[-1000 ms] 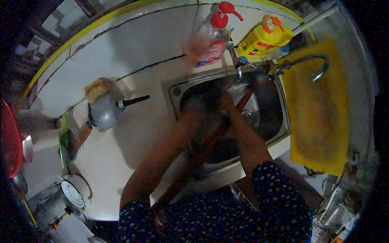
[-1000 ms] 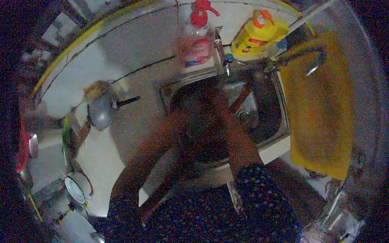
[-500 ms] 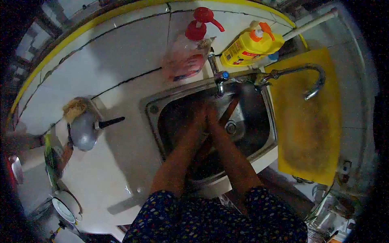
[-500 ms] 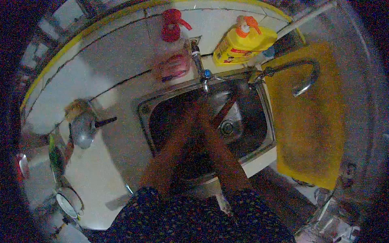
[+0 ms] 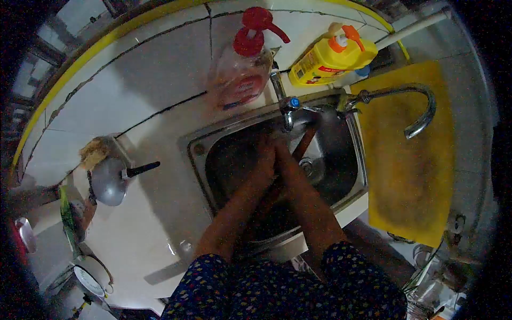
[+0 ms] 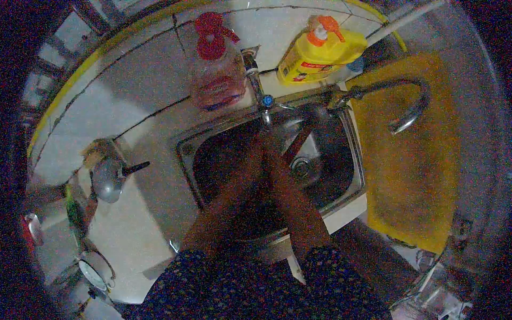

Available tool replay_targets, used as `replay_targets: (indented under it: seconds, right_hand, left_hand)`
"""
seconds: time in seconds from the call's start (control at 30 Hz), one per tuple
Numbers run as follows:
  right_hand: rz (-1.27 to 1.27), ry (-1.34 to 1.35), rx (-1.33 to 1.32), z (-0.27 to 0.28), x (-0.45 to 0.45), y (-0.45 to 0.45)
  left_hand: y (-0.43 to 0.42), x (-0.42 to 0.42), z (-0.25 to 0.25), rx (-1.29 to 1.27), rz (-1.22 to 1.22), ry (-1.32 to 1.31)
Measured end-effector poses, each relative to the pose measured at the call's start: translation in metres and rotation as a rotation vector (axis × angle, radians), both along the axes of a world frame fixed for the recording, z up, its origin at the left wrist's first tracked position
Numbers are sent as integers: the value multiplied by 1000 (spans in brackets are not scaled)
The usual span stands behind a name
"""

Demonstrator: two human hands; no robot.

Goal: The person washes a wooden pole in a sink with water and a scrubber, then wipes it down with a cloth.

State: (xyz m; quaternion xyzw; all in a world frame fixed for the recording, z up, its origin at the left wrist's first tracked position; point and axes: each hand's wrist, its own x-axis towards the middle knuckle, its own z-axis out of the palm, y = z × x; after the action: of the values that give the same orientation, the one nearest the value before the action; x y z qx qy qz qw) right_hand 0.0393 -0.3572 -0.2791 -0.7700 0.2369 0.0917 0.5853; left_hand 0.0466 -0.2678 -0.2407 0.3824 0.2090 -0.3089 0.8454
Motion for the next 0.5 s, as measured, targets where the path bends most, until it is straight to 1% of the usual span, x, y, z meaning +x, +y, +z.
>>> replay_targets:
  seconds: [0.07,0.1,0.13,0.17,0.2,0.23,0.27,0.3,0.33,0.37,0.4,0.43,0.47,0.5]
  right_hand:
    - [-65,70,116,-11,0,-8]
    - [-84,101,146,-16,2,-12]
    - [-100,130,175,-20,3,-15]
    - [-121,161,231,-24,4,-19]
    - [-148,176,320,-28,2,-23]
    - [-187,126,485,-35,-3,-26]
    - [-245,28,781,-35,-11,-26]
    - [-249,27,779,-12,-17,-17]
    - [-338,74,768,30,-19,0]
    - [-424,119,757,55,-20,10]
    - [-426,119,757,53,-22,9]
    - [-328,76,574,45,-24,4]
    - [-229,32,390,38,-26,-1]
    - [-230,26,391,35,-29,-3]
  left_hand:
    - [-1,-7,21,60,10,-28]
    - [10,-7,56,80,16,-77]
    - [16,-6,71,102,24,-131]
    - [12,-8,63,103,24,-132]
    - [1,-12,37,162,46,-163]
    - [-6,-17,15,219,67,-193]
    - [-10,-19,3,218,64,-191]
    - [-13,-21,-7,412,43,-284]
    - [-14,-23,-10,606,23,-379]
    - [-13,-23,-7,605,21,-381]
    - [-8,-22,3,681,7,-388]
    - [-1,-20,18,757,-4,-399]
    - [6,-19,34,757,-4,-402]
    - [13,-18,48,721,-51,-432]
